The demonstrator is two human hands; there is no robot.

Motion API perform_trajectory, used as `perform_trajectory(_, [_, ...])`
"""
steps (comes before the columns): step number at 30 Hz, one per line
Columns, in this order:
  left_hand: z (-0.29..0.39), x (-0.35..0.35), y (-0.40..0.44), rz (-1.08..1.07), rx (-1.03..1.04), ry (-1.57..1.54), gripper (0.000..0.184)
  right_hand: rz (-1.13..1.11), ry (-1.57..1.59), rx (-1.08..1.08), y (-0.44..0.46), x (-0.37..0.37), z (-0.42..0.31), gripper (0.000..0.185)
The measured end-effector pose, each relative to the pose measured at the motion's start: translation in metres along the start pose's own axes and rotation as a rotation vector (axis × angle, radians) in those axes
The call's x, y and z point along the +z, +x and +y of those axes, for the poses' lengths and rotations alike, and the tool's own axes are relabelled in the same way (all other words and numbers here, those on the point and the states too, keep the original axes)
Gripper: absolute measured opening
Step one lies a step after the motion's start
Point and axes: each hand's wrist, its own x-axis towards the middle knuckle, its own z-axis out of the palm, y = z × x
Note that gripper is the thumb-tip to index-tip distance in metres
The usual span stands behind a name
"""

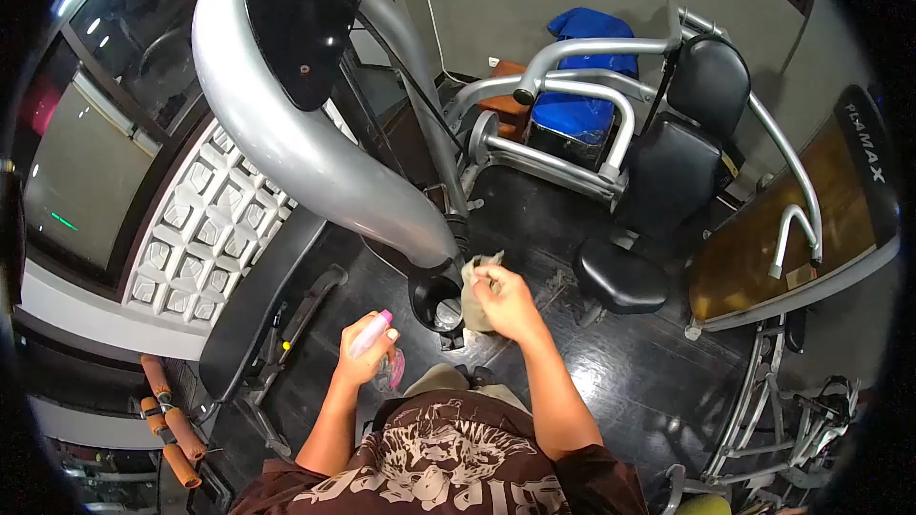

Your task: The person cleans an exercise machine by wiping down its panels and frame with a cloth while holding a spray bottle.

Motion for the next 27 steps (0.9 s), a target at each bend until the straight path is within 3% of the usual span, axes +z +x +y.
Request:
perform_trajectory(2, [0.002, 0.003, 0.001, -0.005, -0.006, 0.011, 0.012, 0.073, -0.018, 0.056, 0.002, -0.006, -0.015, 0.026])
perform_trajectory(5, [0.003, 0.008, 0.004, -0.010, 0.007, -0.007, 0.013, 0.239, -0.282, -0.238, 0.015, -0.002, 0.031, 0.025])
perform_trajectory(8, [0.003, 0.004, 0.003, -0.001, 0.028, 0.005, 0.013, 0.106, -0.304, -0.110, 0.007, 0.015, 0.066, 0.026])
perform_trajectory(10, [0.002, 0.001, 0.003, 0.004, 0.023, -0.005, 0.013, -0.005, -0.233, 0.073, -0.002, 0.021, 0.050, 0.026])
perform_trajectory(13, [0.000, -0.002, 0.003, 0.008, 0.007, -0.018, 0.014, 0.071, -0.245, 0.021, -0.001, 0.031, 0.051, 0.028])
perform_trajectory(17, [0.003, -0.001, 0.006, 0.001, -0.022, -0.026, 0.015, 0.003, -0.044, -0.080, 0.005, 0.010, 0.013, 0.028])
perform_trajectory(22, [0.000, -0.005, 0.008, -0.029, -0.010, 0.003, 0.015, 0.152, -0.166, -0.204, 0.035, 0.014, 0.000, 0.025])
perform_trajectory(25, [0.004, -0.010, 0.009, -0.034, 0.012, 0.023, 0.015, -0.034, -0.415, -0.116, 0.050, 0.026, 0.017, 0.027])
perform_trajectory(27, [0.007, -0.015, 0.009, -0.026, 0.011, 0.017, 0.015, -0.084, -0.333, -0.028, 0.050, 0.030, 0.023, 0.028])
